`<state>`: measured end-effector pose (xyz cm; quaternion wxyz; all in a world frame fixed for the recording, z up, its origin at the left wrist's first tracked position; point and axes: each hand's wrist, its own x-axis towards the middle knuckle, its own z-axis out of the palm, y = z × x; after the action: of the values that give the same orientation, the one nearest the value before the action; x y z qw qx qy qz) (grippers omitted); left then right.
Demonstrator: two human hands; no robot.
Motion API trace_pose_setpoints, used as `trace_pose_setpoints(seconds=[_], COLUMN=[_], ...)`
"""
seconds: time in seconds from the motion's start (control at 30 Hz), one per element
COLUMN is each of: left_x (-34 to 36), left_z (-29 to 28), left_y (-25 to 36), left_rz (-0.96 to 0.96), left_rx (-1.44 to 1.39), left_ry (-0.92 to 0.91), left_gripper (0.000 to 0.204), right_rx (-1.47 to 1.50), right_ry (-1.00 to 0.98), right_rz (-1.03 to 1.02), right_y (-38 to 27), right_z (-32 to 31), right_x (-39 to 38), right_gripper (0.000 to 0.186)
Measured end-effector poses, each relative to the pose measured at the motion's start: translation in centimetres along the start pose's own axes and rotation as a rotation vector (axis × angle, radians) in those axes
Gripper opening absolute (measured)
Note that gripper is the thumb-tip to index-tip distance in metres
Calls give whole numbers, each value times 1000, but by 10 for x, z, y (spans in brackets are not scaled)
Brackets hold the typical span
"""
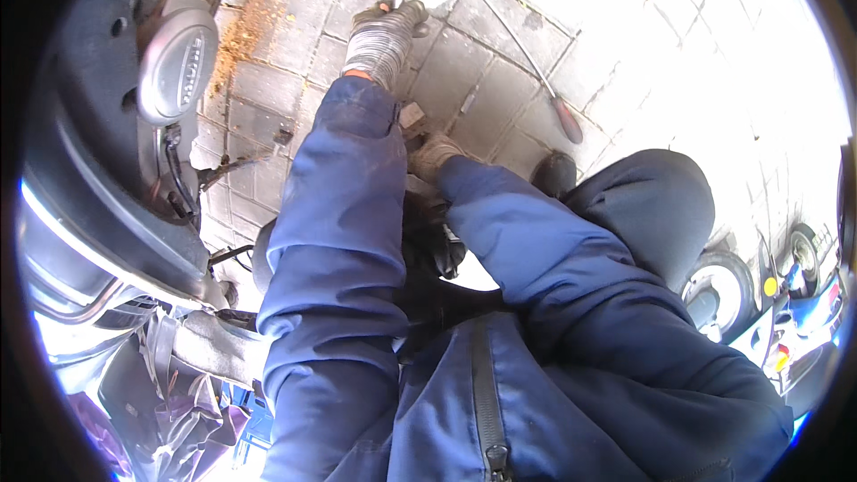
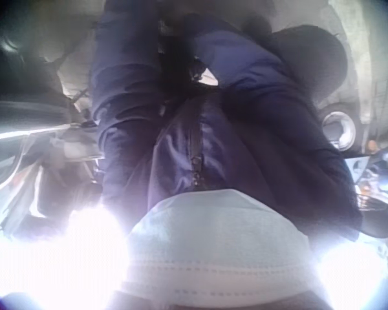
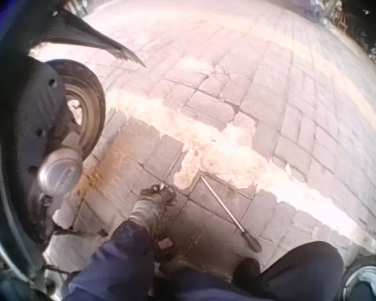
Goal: The person retrieves a socket and a cordless impact wrench from a workshop, then walks outside to a parked scooter. They use the impact wrench to remove bolts from the rear wheel area, then use a long screwdriver to pry and remove the rear seat. The seat is placed on the ground.
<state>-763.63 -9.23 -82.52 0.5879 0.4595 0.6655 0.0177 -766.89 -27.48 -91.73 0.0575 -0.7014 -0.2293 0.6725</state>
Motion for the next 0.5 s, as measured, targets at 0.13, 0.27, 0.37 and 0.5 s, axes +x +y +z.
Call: trace_pose_setpoints(seconds=[0.13,0.27,0.37,0.5], left_x=[-19,-28,-31,-33], left_z=[-18,-26,-29,-31], left_y=[28,39,41,46], left_rz=[23,73,112,116], left_rx=[-711,-957,-1037,-1046], left_ry=[-171,-310,-355,-337], left_gripper=[45,57,58,55], right_rx=[-52,-69,-116,-156], right_ry=[13,101,97,83], right_rz=[61,68,44,69], right_y=[-12,-18,-16,-16], right_z=[-35,-36,-29,-31], right_x=[-12,-12,-4,1], right_gripper=[47,50,47,47])
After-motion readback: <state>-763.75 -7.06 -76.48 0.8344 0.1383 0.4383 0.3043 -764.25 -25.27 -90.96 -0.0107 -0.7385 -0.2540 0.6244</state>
